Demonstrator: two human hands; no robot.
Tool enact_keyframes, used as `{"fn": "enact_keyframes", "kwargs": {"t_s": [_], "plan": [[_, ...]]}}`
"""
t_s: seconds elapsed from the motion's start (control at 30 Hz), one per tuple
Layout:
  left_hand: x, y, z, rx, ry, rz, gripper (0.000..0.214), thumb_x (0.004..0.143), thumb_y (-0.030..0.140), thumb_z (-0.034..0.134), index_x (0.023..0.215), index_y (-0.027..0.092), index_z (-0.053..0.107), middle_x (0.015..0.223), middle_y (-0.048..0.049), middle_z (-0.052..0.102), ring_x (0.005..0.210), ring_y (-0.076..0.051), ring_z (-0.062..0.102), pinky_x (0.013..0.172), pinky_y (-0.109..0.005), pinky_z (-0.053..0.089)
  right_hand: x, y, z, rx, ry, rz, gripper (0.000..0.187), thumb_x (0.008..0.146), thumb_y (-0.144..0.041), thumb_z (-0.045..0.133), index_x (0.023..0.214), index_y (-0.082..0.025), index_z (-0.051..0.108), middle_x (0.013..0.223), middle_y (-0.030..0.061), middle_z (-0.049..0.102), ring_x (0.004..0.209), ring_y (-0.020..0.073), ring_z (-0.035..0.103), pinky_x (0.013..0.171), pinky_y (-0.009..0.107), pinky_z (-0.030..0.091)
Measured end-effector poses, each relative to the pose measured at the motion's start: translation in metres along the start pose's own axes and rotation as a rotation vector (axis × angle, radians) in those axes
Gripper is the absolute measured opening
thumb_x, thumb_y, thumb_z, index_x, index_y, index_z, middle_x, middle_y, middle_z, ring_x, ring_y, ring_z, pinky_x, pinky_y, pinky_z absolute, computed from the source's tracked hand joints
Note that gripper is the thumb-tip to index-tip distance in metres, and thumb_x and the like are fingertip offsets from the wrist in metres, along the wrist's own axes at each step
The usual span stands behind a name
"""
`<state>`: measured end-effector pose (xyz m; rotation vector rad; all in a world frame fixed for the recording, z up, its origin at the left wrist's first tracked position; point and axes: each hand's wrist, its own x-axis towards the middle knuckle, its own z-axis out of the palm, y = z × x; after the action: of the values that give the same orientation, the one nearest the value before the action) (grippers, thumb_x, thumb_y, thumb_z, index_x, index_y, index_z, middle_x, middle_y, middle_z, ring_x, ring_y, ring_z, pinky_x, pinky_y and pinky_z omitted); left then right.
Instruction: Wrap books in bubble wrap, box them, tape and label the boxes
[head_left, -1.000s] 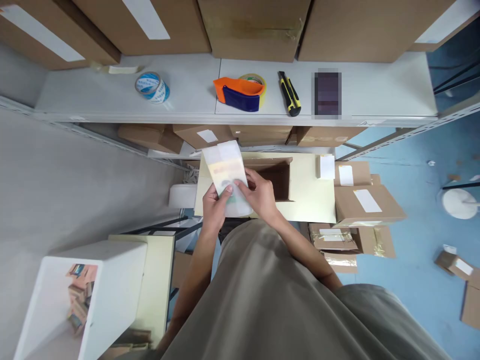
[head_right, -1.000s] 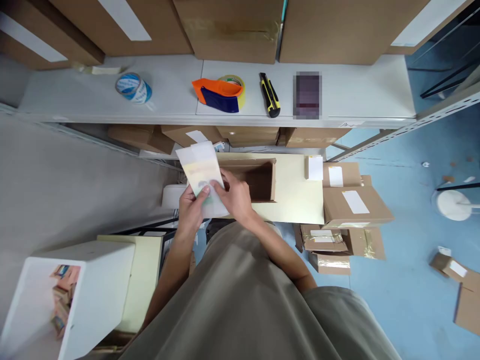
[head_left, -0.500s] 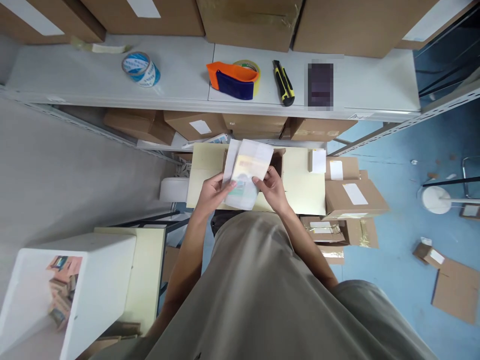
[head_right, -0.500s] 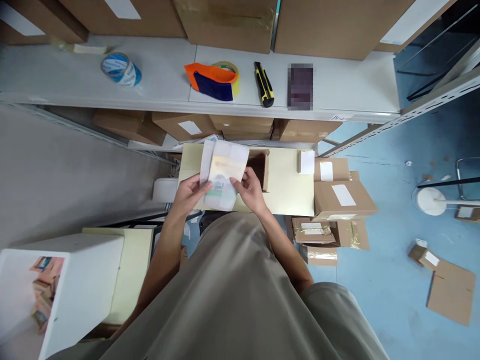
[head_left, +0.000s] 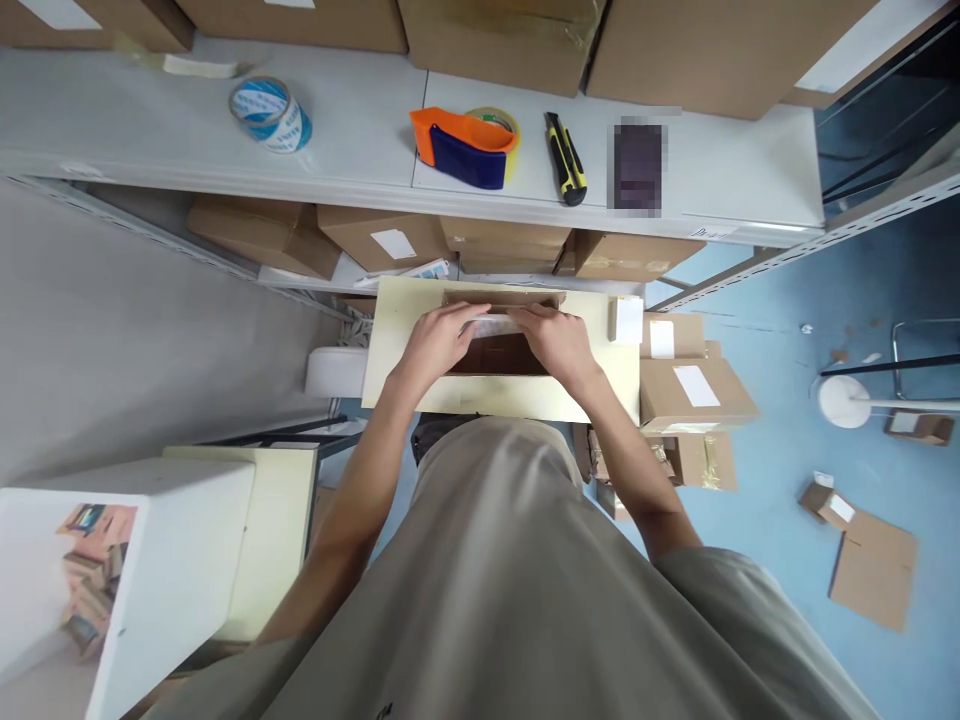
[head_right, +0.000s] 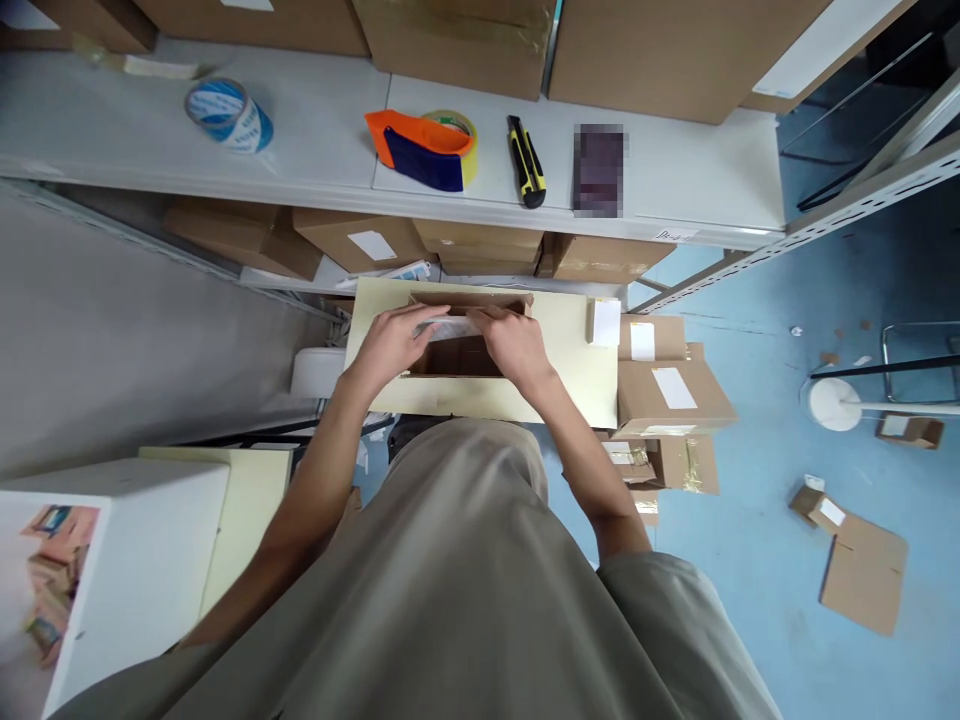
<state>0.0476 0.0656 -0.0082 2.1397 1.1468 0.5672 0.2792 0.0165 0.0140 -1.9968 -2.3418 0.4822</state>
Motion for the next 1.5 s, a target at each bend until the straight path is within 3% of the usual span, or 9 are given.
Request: {"fn": "enact_keyframes", "kwargs": {"t_s": [0.2, 0.37, 0.57, 0.67, 0.93, 1.13, 1.27, 1.37, 1.5], "plan": [[0.014, -0.030, 0.039, 0.270, -0.221, -0.061, 0.050, 0.092, 0.000, 0.055, 0.134, 0.022, 0.073, 0.119, -0.0113, 0.082, 0.108, -0.033, 0.078, 0.095, -0.040, 0.057, 0.020, 0.008, 0.035, -0.149, -0.226, -0.026, 0.050, 0.106, -0.009, 0.038, 0.142, -0.020, 0.071, 0.128, 0.0170, 0.078, 0.114, 0.0306, 0.075, 0.097, 0.040, 0.053], [0.019, -0.034, 0.055, 0.329, -0.327, -0.066, 0.058, 0.091, 0.000, 0.054, 0.141, 0.023, 0.070, 0.129, -0.0124, 0.078, 0.113, -0.032, 0.076, 0.099, -0.041, 0.058, 0.023, 0.016, 0.056, -0.199, -0.200, -0.042, 0.045, 0.106, -0.010, 0.041, 0.137, -0.010, 0.074, 0.120, 0.0214, 0.079, 0.122, 0.0318, 0.069, 0.119, 0.046, 0.039], [-0.024, -0.045, 0.036, 0.334, 0.016, -0.027, 0.062, 0.097, 0.017, 0.066, 0.158, 0.022, 0.055, 0.164, -0.0160, 0.054, 0.151, -0.038, 0.051, 0.126, -0.055, 0.043, 0.001, 0.043, 0.057, -0.024, 0.190, -0.033, 0.046, 0.109, -0.020, 0.045, 0.149, -0.013, 0.067, 0.165, 0.0174, 0.055, 0.150, 0.0364, 0.048, 0.123, 0.054, 0.043], [-0.052, -0.053, 0.030, 0.270, 0.184, -0.111, 0.079, 0.092, 0.030, 0.080, 0.164, 0.022, 0.047, 0.165, -0.0196, 0.050, 0.154, -0.041, 0.047, 0.128, -0.060, 0.041, -0.017, 0.060, 0.055, 0.103, 0.314, 0.064, 0.044, 0.111, -0.029, 0.045, 0.147, -0.020, 0.068, 0.164, 0.0164, 0.054, 0.141, 0.0378, 0.057, 0.115, 0.058, 0.053], [-0.080, -0.057, 0.046, 0.012, -0.037, -0.130, 0.085, 0.092, 0.056, 0.080, 0.165, 0.027, 0.046, 0.153, -0.0131, 0.066, 0.141, -0.035, 0.064, 0.118, -0.051, 0.053, -0.025, 0.064, 0.084, 0.547, 0.131, 0.111, 0.091, 0.107, -0.056, 0.055, 0.178, -0.026, 0.007, 0.168, 0.0213, 0.048, 0.100, 0.0301, 0.081, 0.090, 0.049, 0.067], [-0.068, -0.073, 0.055, -0.019, -0.122, -0.348, 0.124, 0.086, 0.062, 0.086, 0.177, 0.023, 0.012, 0.140, -0.0197, 0.073, 0.120, -0.037, 0.076, 0.102, -0.047, 0.061, -0.024, 0.064, 0.087, 0.453, -0.002, 0.126, 0.109, 0.095, -0.066, 0.074, 0.178, -0.029, 0.015, 0.160, 0.0198, 0.057, 0.121, 0.0393, 0.075, 0.099, 0.053, 0.063], [-0.042, -0.076, 0.057, 0.080, 0.087, -0.289, 0.155, 0.072, 0.070, 0.093, 0.176, 0.016, -0.008, 0.172, -0.0360, 0.032, 0.149, -0.049, 0.054, 0.111, -0.051, 0.056, -0.018, 0.066, 0.085, 0.320, 0.081, 0.191, 0.119, 0.090, -0.069, 0.079, 0.177, -0.017, 0.016, 0.149, 0.0259, 0.061, 0.129, 0.0444, 0.068, 0.103, 0.057, 0.060], [-0.014, -0.072, 0.053, 0.204, 0.111, -0.131, 0.155, 0.071, 0.064, 0.096, 0.176, 0.011, -0.005, 0.179, -0.0363, 0.009, 0.166, -0.053, 0.022, 0.127, -0.060, 0.040, -0.009, 0.064, 0.088, 0.192, 0.239, 0.283, 0.117, 0.096, -0.066, 0.073, 0.176, -0.008, 0.011, 0.161, 0.0346, 0.045, 0.145, 0.0471, 0.055, 0.113, 0.057, 0.054], [0.013, -0.074, 0.048, 0.295, 0.009, 0.009, 0.121, 0.081, 0.040, 0.094, 0.175, 0.016, 0.022, 0.173, -0.0261, 0.035, 0.168, -0.046, 0.020, 0.134, -0.062, 0.027, -0.006, 0.067, 0.097, 0.130, 0.291, 0.266, 0.089, 0.106, -0.045, 0.062, 0.175, -0.010, 0.018, 0.173, 0.0308, 0.032, 0.156, 0.0416, 0.043, 0.120, 0.055, 0.049]]}}
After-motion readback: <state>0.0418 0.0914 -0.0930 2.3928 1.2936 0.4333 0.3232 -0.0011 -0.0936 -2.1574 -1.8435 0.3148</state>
